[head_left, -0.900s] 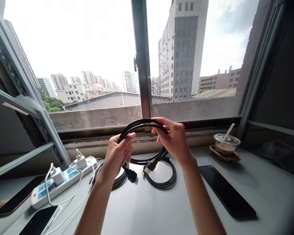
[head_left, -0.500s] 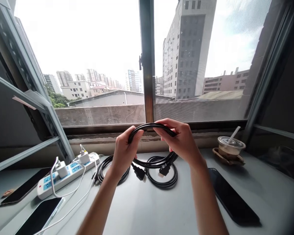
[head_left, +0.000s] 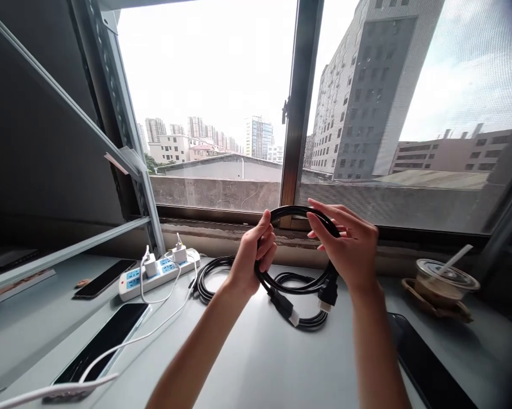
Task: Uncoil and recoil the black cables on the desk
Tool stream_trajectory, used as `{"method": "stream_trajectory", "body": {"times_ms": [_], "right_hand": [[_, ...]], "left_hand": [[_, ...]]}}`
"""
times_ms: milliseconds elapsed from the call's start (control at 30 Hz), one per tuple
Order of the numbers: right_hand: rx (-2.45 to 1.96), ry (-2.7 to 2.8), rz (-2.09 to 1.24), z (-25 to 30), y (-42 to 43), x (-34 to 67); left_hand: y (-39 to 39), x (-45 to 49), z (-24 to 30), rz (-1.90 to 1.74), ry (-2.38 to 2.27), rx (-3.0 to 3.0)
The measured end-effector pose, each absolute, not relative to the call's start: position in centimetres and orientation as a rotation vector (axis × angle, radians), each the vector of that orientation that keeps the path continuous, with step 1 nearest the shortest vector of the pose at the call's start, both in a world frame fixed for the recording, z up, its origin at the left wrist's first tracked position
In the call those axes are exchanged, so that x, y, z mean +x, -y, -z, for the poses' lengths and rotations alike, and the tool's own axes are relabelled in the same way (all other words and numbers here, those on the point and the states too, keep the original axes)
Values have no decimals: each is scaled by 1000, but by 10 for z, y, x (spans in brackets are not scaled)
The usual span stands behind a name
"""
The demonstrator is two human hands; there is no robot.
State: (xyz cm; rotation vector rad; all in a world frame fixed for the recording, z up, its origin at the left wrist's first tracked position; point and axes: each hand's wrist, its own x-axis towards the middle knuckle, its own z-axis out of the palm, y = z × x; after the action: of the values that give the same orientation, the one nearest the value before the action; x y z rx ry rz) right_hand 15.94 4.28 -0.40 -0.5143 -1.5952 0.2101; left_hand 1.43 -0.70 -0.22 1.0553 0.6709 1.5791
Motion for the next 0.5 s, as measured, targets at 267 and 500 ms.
{"method": "stream_trajectory", "body": {"times_ms": [267,500], "right_hand": [[-539,1717,-184,3,-34,160],[-477,1373,-274,6,-31,151]], "left_hand": [[11,2,-1,-1603,-650,1063],[17,4,-2,-1751,-852,1370]]}}
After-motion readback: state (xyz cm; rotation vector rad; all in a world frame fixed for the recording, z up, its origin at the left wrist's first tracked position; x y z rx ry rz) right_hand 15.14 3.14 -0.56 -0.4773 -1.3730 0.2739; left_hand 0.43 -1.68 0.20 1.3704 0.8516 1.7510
